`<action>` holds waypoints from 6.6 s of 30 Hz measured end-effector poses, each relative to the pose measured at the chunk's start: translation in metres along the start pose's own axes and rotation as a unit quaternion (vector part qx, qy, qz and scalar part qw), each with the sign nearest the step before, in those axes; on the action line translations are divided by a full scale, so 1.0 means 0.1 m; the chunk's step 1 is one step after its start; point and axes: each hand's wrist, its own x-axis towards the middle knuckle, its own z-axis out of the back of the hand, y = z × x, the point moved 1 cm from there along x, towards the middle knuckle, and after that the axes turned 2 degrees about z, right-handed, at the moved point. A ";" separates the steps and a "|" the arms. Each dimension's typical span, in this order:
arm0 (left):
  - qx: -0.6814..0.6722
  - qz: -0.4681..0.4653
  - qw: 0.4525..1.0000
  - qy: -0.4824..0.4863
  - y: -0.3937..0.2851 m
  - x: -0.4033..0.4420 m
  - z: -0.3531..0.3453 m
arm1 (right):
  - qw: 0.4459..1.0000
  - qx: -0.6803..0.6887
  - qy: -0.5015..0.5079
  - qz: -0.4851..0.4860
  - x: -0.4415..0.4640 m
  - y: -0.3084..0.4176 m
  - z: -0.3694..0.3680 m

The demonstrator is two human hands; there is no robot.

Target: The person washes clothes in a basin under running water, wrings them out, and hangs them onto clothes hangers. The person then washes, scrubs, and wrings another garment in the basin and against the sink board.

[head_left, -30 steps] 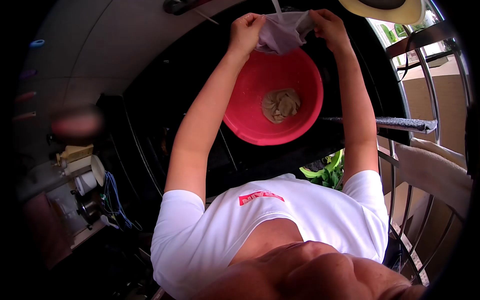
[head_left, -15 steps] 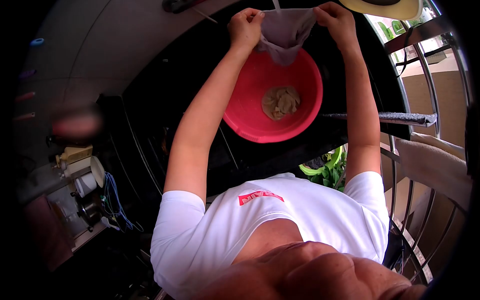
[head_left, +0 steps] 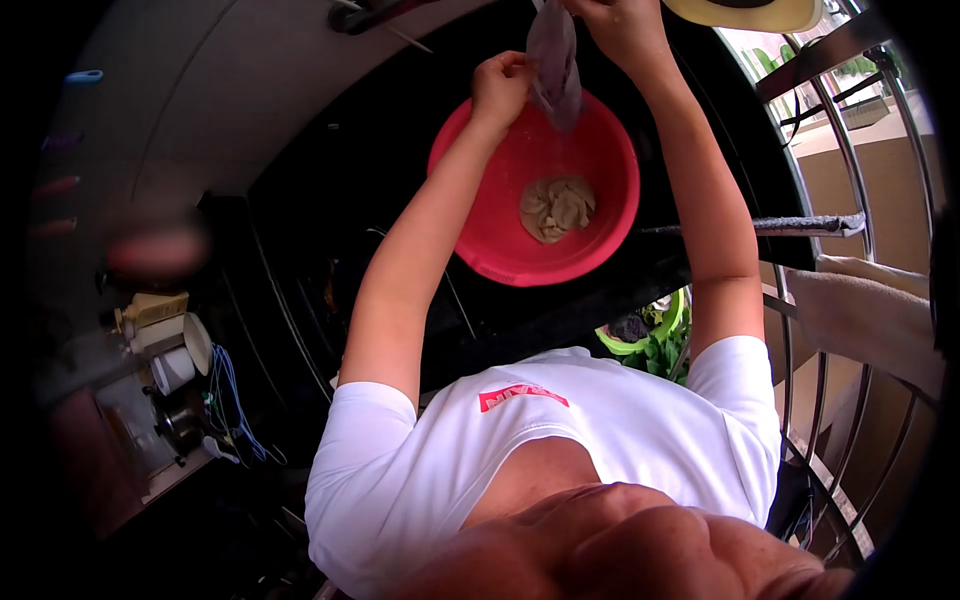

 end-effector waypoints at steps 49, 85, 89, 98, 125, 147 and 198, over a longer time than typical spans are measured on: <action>-0.604 0.301 0.737 0.023 1.11 -1.82 0.91 | 0.706 0.562 0.038 -0.429 -1.81 -0.22 -1.77; 0.294 0.155 0.943 0.001 0.69 -1.62 0.54 | 0.868 0.308 0.200 -0.334 -1.78 -0.09 -1.82; 0.358 0.124 0.925 -0.030 0.79 -1.64 0.53 | 0.941 0.098 0.057 -0.318 -1.93 -0.30 -1.91; -0.579 0.260 0.707 0.312 0.41 -1.84 0.57 | 0.682 0.598 0.277 -0.315 -1.71 0.15 -1.39; -0.436 0.278 0.809 0.280 0.29 -1.86 0.59 | 0.641 0.558 0.463 -0.253 -1.55 -0.26 -1.49; -0.096 0.010 0.978 0.186 -0.56 -2.01 0.53 | 0.809 0.440 0.383 -0.067 -1.12 1.19 -0.66; -0.554 0.135 0.822 -0.002 0.95 -2.36 1.34 | 0.783 0.500 0.073 -0.362 -2.46 0.35 -1.17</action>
